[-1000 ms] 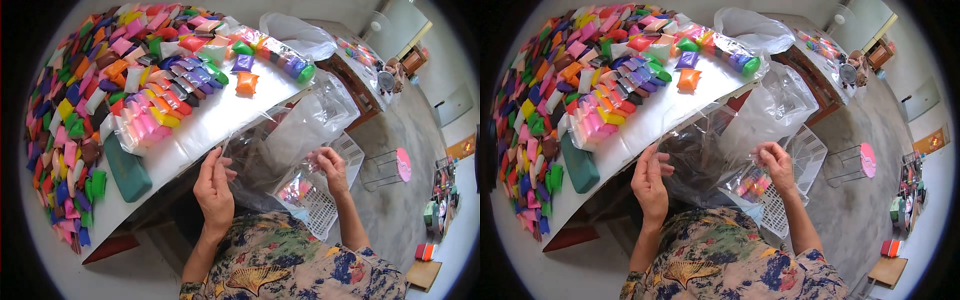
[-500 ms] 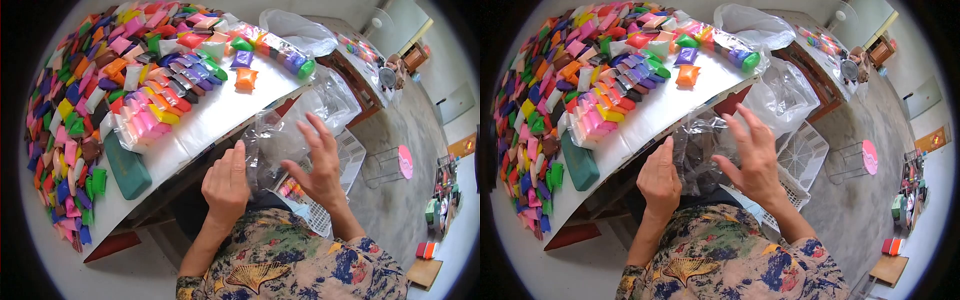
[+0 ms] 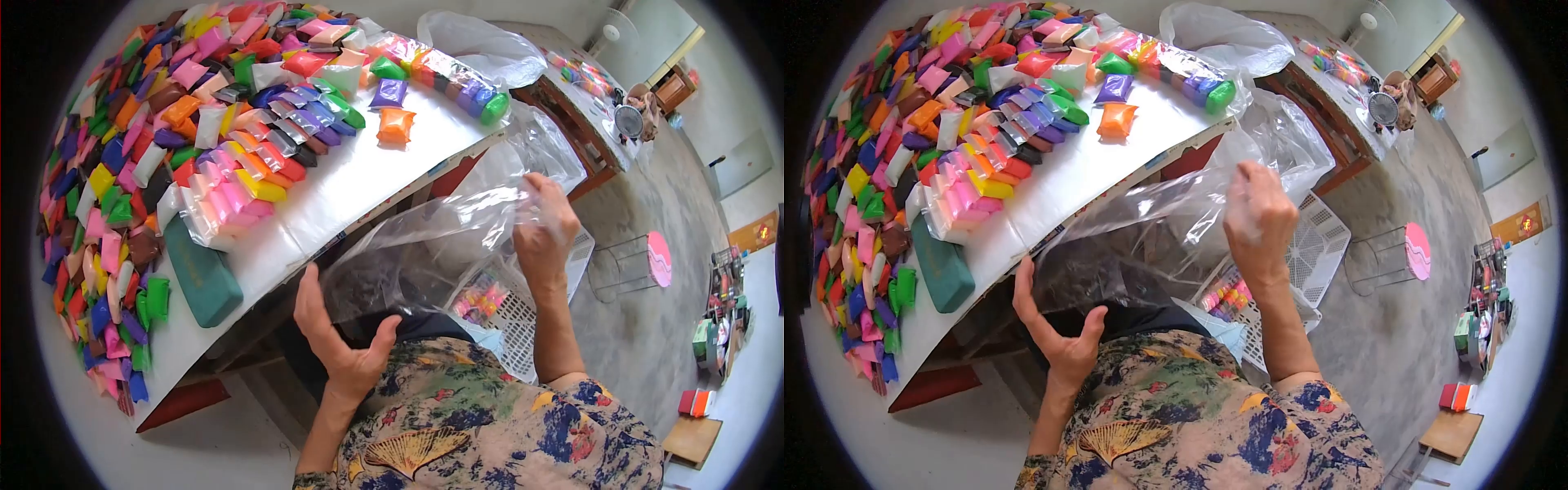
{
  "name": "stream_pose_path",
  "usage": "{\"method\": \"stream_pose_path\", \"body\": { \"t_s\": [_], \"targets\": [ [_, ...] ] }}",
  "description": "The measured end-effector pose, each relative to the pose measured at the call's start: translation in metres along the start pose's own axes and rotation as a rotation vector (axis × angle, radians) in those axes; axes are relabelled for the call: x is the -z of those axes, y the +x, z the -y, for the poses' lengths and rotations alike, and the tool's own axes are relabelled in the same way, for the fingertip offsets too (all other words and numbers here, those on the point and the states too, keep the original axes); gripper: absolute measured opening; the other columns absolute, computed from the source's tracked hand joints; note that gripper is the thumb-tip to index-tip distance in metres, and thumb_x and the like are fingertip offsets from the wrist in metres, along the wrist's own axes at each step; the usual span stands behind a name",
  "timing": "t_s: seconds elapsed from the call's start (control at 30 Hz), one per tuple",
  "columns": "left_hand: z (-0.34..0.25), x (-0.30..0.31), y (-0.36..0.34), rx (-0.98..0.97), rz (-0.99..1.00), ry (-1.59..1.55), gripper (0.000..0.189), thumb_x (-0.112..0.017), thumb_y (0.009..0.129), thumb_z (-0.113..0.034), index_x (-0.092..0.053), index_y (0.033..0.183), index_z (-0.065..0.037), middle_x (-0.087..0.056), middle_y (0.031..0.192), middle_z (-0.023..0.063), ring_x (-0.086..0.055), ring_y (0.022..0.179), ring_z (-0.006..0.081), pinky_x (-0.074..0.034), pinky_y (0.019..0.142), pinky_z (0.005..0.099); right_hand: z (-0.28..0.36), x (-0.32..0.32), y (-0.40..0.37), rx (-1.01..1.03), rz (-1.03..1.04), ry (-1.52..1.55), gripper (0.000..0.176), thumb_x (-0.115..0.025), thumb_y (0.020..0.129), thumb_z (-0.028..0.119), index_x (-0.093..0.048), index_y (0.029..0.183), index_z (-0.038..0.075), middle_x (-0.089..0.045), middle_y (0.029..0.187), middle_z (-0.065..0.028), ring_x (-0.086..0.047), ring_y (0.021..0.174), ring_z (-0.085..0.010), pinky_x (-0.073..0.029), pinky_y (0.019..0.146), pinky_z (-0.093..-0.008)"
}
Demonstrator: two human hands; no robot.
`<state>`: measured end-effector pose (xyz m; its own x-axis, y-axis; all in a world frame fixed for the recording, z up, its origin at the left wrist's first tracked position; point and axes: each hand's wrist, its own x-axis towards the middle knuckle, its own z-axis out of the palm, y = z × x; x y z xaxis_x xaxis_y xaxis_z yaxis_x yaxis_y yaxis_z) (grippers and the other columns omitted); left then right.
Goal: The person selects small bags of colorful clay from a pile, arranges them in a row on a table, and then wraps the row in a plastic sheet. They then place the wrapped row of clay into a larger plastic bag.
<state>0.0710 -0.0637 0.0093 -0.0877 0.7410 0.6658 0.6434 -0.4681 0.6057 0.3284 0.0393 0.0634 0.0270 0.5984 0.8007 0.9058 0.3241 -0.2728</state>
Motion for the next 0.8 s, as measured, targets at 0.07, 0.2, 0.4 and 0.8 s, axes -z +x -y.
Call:
{"method": "stream_pose_path", "body": {
  "t_s": [0.07,0.2,0.4,0.8],
  "targets": [
    [0.001,-0.007,-0.021,0.160,-0.009,-0.113,0.103,-0.083,0.082,-0.028,-0.017,0.155,0.002,-0.030,0.156,0.0216,-0.033,0.143,0.0328,-0.024,0.119,0.0443,0.000,0.004,0.003,-0.070,-0.020,0.054,0.012,-0.061,0.090,0.003,-0.066,0.099,-0.003,-0.067,0.089,-0.0198,-0.066,0.073,-0.0364,-0.053,0.064,-0.0413],
    [-0.006,-0.029,-0.029,0.541,-0.051,-0.450,0.109,-0.083,0.083,-0.032,-0.010,0.157,0.000,-0.034,0.153,0.0241,-0.035,0.142,0.0341,-0.024,0.118,0.0464,0.003,0.004,0.003,-0.252,0.048,0.091,0.012,-0.061,0.091,0.004,-0.065,0.098,-0.005,-0.066,0.090,-0.0207,-0.065,0.073,-0.0362,-0.051,0.065,-0.0407],
    [0.002,-0.038,0.000,0.763,-0.025,-0.920,0.108,-0.083,0.083,-0.036,-0.011,0.157,-0.003,-0.037,0.149,0.0262,-0.037,0.140,0.0365,-0.025,0.117,0.0506,0.007,0.002,-0.003,-0.210,0.054,0.032,0.013,-0.060,0.091,0.004,-0.063,0.096,-0.007,-0.065,0.091,-0.0206,-0.065,0.079,-0.0364,-0.050,0.071,-0.0429],
    [-0.006,-0.032,0.017,0.537,-0.252,-0.365,0.012,-0.065,0.094,-0.001,-0.065,0.105,0.002,-0.067,0.097,0.0025,-0.060,0.083,0.0078,-0.049,0.075,0.0219,-0.001,0.002,-0.008,-0.241,-0.017,0.058,0.010,-0.060,0.090,0.002,-0.060,0.096,-0.004,-0.064,0.087,-0.0184,-0.063,0.078,-0.0350,-0.050,0.071,-0.0412]
  ]
}}
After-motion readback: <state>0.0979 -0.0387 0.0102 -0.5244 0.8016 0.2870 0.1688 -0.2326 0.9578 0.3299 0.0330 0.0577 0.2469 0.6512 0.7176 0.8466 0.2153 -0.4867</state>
